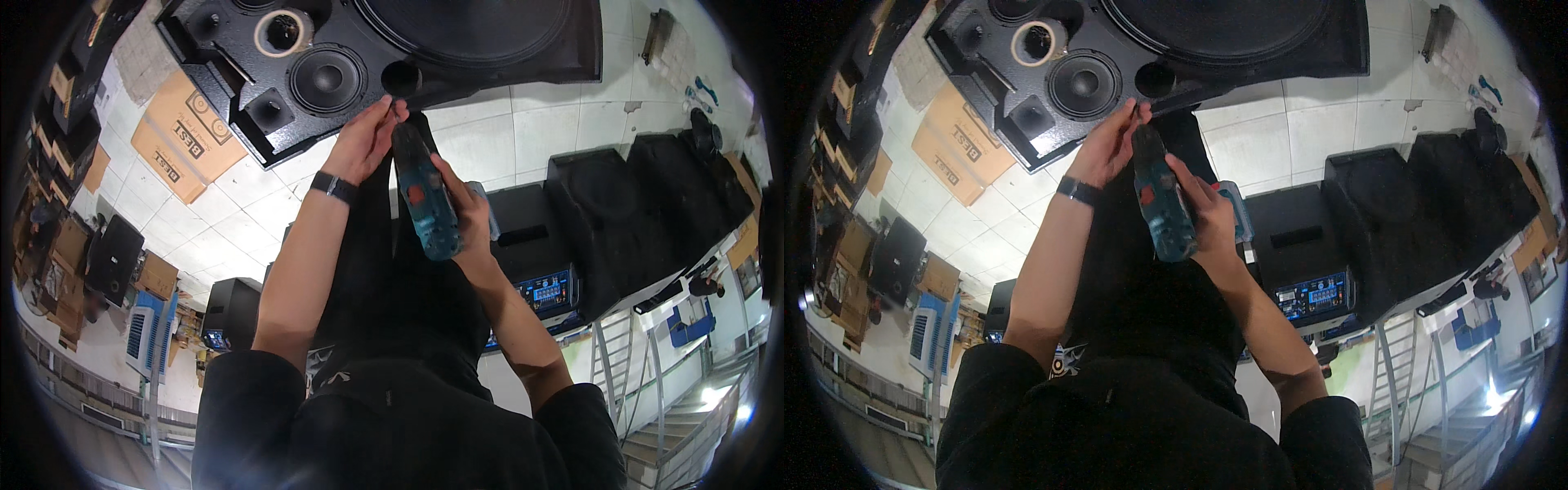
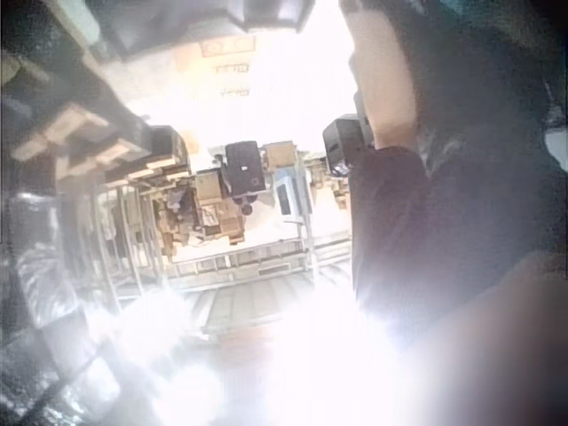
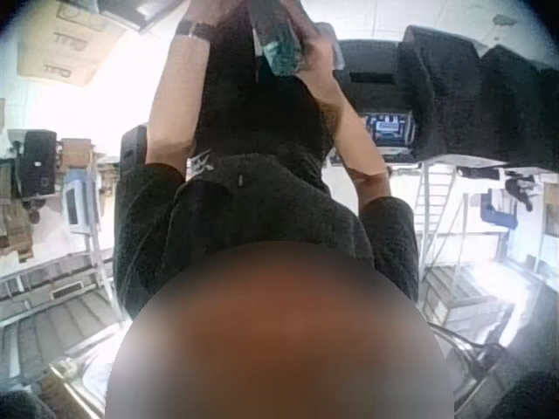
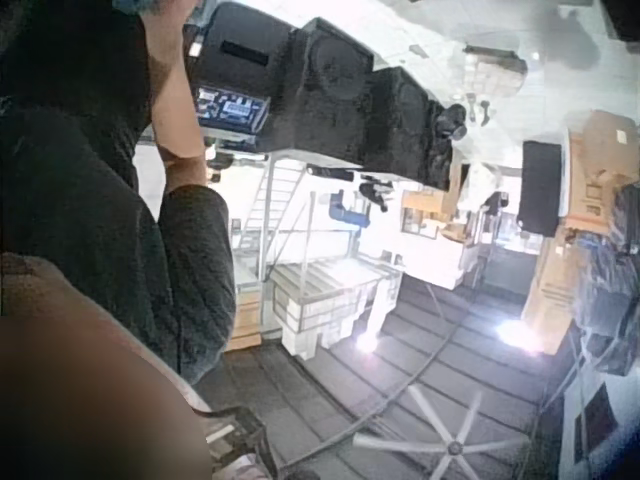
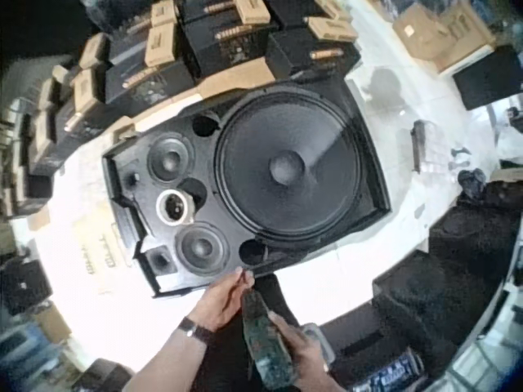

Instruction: The person uses a cordless drill to drive screws into the frame of a large speaker. They repeatedly position the drill, drive screws, and reposition the speaker to access different screw holes around the perimeter.

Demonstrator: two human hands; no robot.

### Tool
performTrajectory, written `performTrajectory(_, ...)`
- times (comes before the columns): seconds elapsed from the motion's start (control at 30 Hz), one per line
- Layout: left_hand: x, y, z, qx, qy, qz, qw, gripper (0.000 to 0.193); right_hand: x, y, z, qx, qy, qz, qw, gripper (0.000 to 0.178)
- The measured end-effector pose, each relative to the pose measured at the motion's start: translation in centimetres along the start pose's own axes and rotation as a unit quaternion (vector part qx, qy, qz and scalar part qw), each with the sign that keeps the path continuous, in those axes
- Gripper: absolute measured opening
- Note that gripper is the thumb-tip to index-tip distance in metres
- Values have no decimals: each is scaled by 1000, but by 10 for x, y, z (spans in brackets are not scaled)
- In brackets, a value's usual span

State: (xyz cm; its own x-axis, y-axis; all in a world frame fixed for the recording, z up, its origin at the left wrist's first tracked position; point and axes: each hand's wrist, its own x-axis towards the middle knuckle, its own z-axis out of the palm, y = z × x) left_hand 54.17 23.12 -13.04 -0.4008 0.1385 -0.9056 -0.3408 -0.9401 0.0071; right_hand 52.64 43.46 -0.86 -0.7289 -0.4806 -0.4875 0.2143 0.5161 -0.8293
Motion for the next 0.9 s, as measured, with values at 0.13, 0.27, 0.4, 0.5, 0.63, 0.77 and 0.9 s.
performTrajectory(0.13,47,-13,5,-3,38,-29,999,20,16,16,22,78,60,28,995,85)
performTrajectory(0.27,81,-15,8,-23,18,-37,999,22,31,31,34,103,100,67,987,87)
performTrajectory(0.4,96,-14,5,16,11,-33,999,20,50,43,44,139,128,105,976,89)
performTrajectory(0.5,100,-13,3,47,35,-33,998,21,55,46,43,40,138,49,988,91)
performTrajectory(0.63,100,-9,6,7,-2,-58,998,21,59,49,44,23,148,37,988,92)
performTrajectory(0.77,86,-11,8,82,5,-19,996,22,58,53,45,39,145,45,988,92)
performTrajectory(0.9,62,-13,1,109,16,25,994,26,50,55,47,98,123,60,986,91)
